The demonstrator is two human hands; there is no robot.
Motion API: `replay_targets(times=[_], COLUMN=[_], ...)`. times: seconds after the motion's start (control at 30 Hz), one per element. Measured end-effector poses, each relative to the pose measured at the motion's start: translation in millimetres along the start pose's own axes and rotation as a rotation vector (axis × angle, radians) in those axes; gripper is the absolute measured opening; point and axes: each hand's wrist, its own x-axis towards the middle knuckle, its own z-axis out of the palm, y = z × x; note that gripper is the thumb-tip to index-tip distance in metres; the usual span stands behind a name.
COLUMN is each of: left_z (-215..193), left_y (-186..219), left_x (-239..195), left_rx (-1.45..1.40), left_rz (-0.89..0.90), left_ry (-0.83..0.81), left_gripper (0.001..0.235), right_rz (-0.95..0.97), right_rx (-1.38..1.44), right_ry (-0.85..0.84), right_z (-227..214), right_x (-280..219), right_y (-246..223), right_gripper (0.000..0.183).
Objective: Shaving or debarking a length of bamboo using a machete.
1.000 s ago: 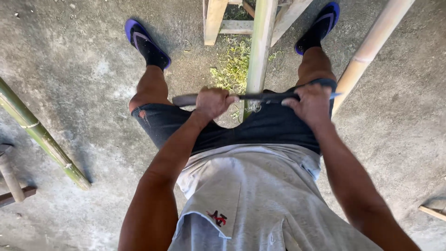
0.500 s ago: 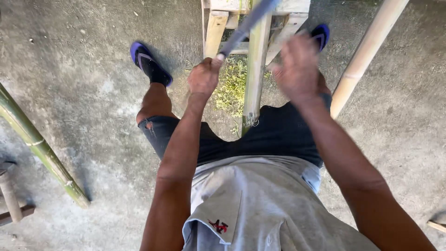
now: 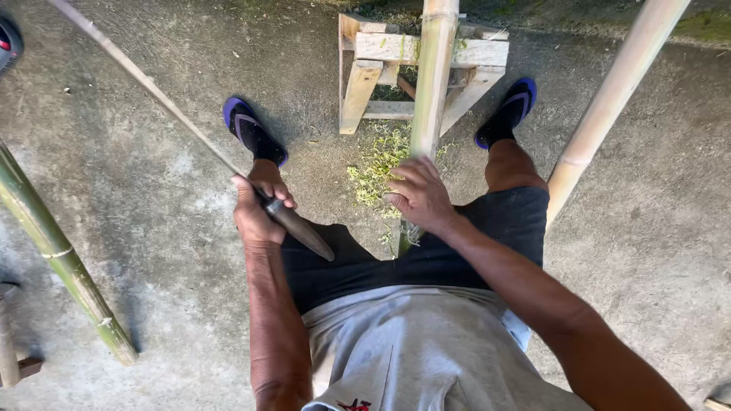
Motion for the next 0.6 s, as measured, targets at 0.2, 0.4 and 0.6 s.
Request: replay_targets(times=[0.2, 0.4, 0.6], left_z=[-51.1, -42.0, -30.0], left_y=[-52.4, -55.8, -58.5], left_x=[43.4, 54.8, 71.0], left_rx=[-0.330, -0.270, -0.208], left_rz=[-0.181, -0.199, -0.257], left_ry=[-0.084, -0.062, -0.046], left_gripper=[0.064, 0.065, 0.064], right_rz=[0.042, 0.079, 0.161], right_rx=[-0.327, -0.290, -0.337], right_ry=[0.445, 0.475, 0.628], right_z=[-10.1, -67.8, -173.2], right_x=[8.7, 83.6, 145.9], right_y=[-10.5, 84.7, 135.8], right_gripper=[0.056, 0.037, 0.057])
